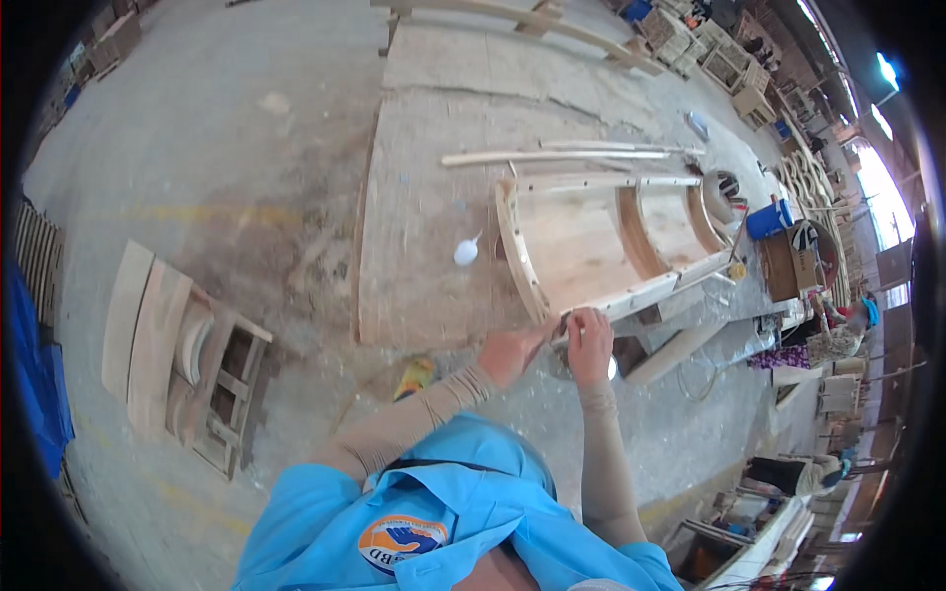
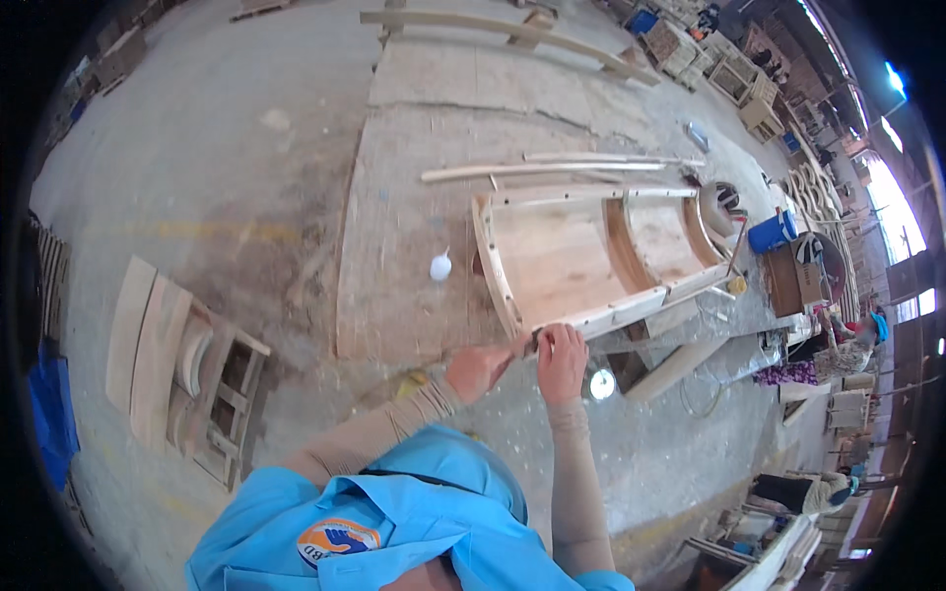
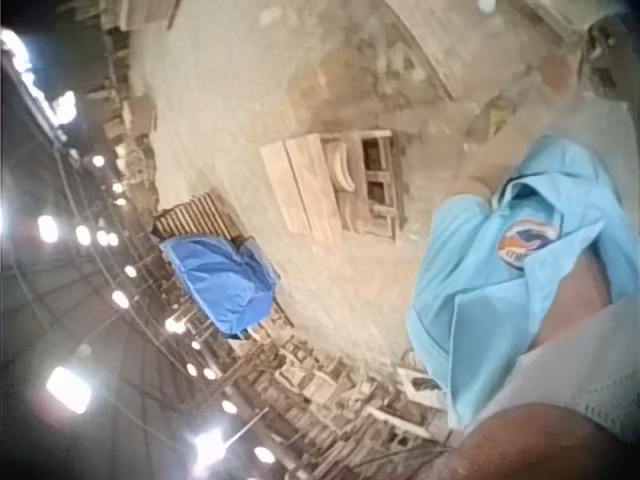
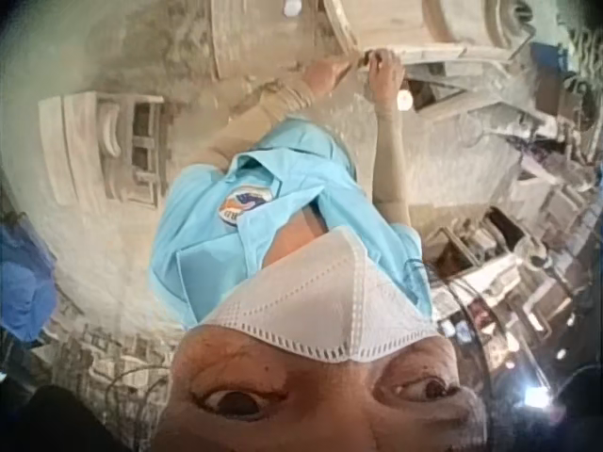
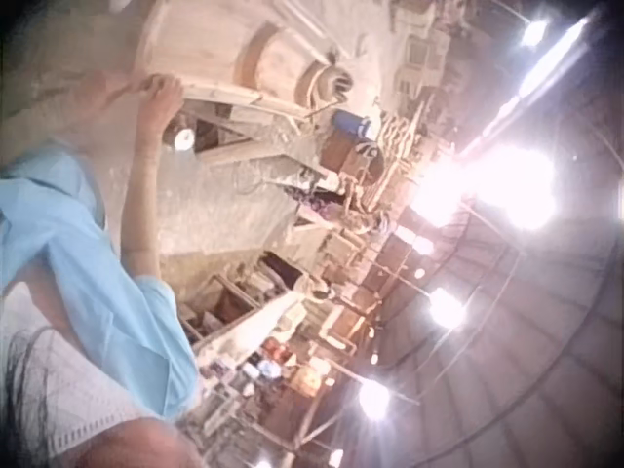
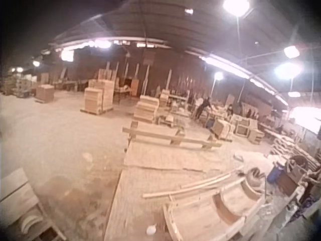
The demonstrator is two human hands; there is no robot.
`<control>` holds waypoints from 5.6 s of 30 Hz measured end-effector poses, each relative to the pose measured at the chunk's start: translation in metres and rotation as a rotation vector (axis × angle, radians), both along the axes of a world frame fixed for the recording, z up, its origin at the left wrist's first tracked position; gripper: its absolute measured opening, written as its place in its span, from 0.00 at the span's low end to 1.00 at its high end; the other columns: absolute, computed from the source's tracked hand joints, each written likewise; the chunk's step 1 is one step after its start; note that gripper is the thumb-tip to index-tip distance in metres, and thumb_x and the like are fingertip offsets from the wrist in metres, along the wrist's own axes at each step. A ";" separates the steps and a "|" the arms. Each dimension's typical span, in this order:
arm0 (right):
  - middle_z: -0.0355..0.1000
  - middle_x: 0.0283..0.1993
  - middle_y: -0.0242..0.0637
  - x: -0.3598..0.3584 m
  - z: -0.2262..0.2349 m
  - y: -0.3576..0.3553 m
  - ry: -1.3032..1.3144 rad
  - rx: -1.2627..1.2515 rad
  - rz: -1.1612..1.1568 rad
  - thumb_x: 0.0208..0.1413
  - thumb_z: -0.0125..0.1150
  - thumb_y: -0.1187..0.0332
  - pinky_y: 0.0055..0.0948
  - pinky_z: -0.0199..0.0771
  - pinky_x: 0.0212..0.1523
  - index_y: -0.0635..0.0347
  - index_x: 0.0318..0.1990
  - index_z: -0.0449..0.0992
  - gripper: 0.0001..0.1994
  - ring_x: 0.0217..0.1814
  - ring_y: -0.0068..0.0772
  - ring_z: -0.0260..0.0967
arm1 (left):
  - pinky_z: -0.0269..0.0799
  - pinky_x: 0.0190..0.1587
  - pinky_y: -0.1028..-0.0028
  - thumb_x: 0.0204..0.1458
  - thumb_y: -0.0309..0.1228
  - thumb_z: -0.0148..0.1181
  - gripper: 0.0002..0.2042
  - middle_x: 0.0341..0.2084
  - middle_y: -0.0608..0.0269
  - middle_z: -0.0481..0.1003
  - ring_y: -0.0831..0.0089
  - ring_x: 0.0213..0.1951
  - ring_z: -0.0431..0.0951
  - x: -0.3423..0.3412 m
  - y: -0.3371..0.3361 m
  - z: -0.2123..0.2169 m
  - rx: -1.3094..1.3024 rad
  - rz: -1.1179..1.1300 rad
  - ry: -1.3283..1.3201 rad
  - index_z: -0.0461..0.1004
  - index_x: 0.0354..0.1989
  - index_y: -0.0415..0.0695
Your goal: The person applies glue to a wooden frame and inserts thin wooden strips into pre-drilled holes. They use a utility knife to trim the excess length of the strips flush with the frame surface. The process is repeated for multiple strips along the frame.
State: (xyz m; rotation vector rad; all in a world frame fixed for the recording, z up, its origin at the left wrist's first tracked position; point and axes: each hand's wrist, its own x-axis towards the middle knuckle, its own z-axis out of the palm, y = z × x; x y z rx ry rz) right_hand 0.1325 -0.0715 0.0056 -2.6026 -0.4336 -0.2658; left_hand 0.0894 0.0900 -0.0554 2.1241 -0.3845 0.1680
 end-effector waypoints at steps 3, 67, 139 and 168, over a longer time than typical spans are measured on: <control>0.68 0.33 0.37 -0.002 0.008 0.008 -0.016 -0.015 0.005 0.52 0.56 0.70 0.42 0.61 0.41 0.56 0.32 0.70 0.02 0.40 0.44 0.65 | 0.74 0.30 0.59 0.55 0.29 0.54 0.24 0.29 0.50 0.77 0.55 0.27 0.78 0.002 0.009 0.012 0.103 -0.028 0.025 0.66 0.62 0.56; 0.69 0.35 0.34 -0.052 -0.042 0.045 -0.258 0.263 -0.501 0.45 0.67 0.67 0.37 0.64 0.44 0.54 0.38 0.73 0.12 0.41 0.39 0.67 | 0.67 0.34 0.80 0.59 0.26 0.51 0.14 0.30 0.64 0.77 0.83 0.28 0.68 0.085 0.045 0.067 -0.065 -0.408 0.174 0.74 0.52 0.40; 0.70 0.27 0.36 -0.013 -0.001 0.012 0.020 0.283 -0.173 0.49 0.64 0.72 0.32 0.68 0.33 0.61 0.31 0.76 0.04 0.29 0.34 0.69 | 0.71 0.32 0.54 0.55 0.29 0.52 0.24 0.27 0.43 0.75 0.48 0.27 0.76 0.023 0.037 0.048 0.137 -0.242 0.156 0.65 0.62 0.58; 0.73 0.30 0.39 0.001 0.010 -0.001 0.107 0.099 0.009 0.56 0.60 0.70 0.31 0.70 0.35 0.65 0.34 0.75 0.07 0.31 0.34 0.72 | 0.71 0.28 0.54 0.55 0.27 0.52 0.29 0.19 0.45 0.73 0.50 0.23 0.76 0.000 0.010 0.018 -0.015 -0.042 0.140 0.56 0.66 0.55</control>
